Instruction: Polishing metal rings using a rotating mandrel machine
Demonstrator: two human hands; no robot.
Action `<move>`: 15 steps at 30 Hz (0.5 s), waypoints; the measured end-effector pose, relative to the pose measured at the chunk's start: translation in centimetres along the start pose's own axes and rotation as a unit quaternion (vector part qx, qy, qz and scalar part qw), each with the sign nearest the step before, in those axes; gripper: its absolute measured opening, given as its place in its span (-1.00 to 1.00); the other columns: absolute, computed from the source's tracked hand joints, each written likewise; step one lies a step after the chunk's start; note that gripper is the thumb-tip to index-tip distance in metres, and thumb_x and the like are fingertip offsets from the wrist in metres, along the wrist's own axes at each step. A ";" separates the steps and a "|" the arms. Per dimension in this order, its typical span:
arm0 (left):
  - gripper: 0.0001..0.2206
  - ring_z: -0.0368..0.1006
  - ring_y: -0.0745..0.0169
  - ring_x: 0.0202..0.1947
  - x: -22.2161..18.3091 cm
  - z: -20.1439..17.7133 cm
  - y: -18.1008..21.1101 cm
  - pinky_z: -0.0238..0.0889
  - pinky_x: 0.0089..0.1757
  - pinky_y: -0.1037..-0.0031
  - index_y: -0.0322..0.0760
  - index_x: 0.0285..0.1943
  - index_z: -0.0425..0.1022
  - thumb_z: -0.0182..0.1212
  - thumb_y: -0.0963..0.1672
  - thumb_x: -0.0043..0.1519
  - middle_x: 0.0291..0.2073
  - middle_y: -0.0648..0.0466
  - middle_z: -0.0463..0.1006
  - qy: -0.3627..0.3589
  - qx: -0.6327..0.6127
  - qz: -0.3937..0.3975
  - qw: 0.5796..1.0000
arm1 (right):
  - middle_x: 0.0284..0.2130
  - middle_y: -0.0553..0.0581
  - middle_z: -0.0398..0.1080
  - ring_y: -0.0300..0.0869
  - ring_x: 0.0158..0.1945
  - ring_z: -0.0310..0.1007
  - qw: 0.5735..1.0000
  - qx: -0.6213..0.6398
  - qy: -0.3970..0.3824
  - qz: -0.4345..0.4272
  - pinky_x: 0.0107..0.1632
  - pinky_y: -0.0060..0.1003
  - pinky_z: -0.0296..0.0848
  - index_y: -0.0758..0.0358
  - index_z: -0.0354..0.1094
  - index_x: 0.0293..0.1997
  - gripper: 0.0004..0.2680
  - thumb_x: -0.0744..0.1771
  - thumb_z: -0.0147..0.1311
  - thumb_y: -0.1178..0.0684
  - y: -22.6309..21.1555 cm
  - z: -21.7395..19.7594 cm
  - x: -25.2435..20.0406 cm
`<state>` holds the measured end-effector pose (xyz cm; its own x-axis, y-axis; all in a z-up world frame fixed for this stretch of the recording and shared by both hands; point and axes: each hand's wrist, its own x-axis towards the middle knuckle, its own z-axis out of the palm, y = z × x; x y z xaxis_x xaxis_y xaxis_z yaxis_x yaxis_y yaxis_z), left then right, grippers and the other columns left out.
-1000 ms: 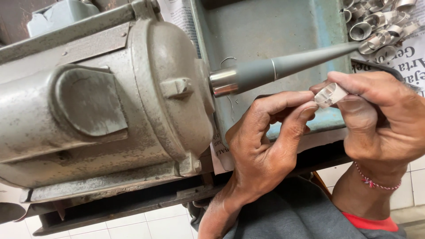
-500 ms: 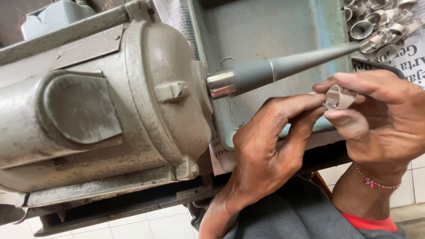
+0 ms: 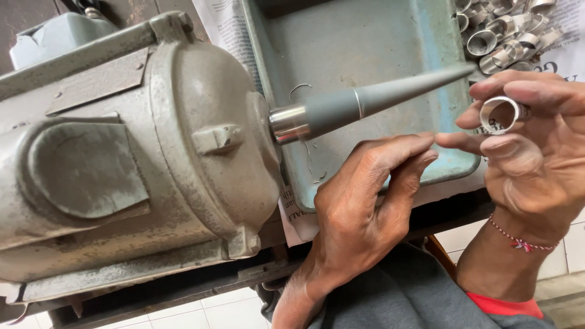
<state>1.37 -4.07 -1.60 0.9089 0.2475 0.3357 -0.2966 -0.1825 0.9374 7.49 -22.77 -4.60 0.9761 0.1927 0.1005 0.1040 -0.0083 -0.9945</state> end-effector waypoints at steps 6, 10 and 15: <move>-0.85 0.65 0.06 -0.03 0.2 -0.1 -0.2 0.53 0.07 0.41 -0.39 0.14 0.43 0.18 -0.25 0.42 -0.02 -0.09 0.62 0.004 0.007 0.007 1.000 | 0.14 0.37 0.32 -0.03 0.09 0.52 0.997 -0.053 0.048 0.024 0.15 -0.13 0.80 0.32 0.06 0.34 -0.72 0.46 -0.05 0.31 0.1 0.5 1.6; -0.85 0.65 0.06 -0.03 0.2 -0.3 -0.5 0.54 0.07 0.40 -0.39 0.14 0.43 0.20 -0.26 0.42 -0.02 -0.09 0.62 0.003 0.003 0.008 1.000 | 0.21 0.37 0.28 -0.03 0.17 0.47 0.997 -0.074 0.020 0.001 0.24 -0.15 0.77 0.33 0.07 0.36 -0.74 0.50 -0.01 0.20 -0.6 1.2 2.7; -0.85 0.63 0.02 -0.03 0.5 -0.8 -0.4 0.53 0.08 0.38 -0.44 0.14 0.42 0.18 -0.28 0.42 -0.04 -0.15 0.60 -0.010 -0.004 0.015 1.000 | 0.29 0.43 0.17 -0.02 0.40 0.27 0.992 -0.115 -0.031 -0.033 0.28 -0.12 0.72 0.41 0.00 0.38 -0.74 0.53 -0.04 0.20 -0.6 1.6 4.1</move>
<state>1.67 -3.12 -1.75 0.9053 0.2236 0.3612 -0.3255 -0.1813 0.9280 11.08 -20.41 -3.59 0.9530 0.2594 0.1563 0.2148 -0.2153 -0.9526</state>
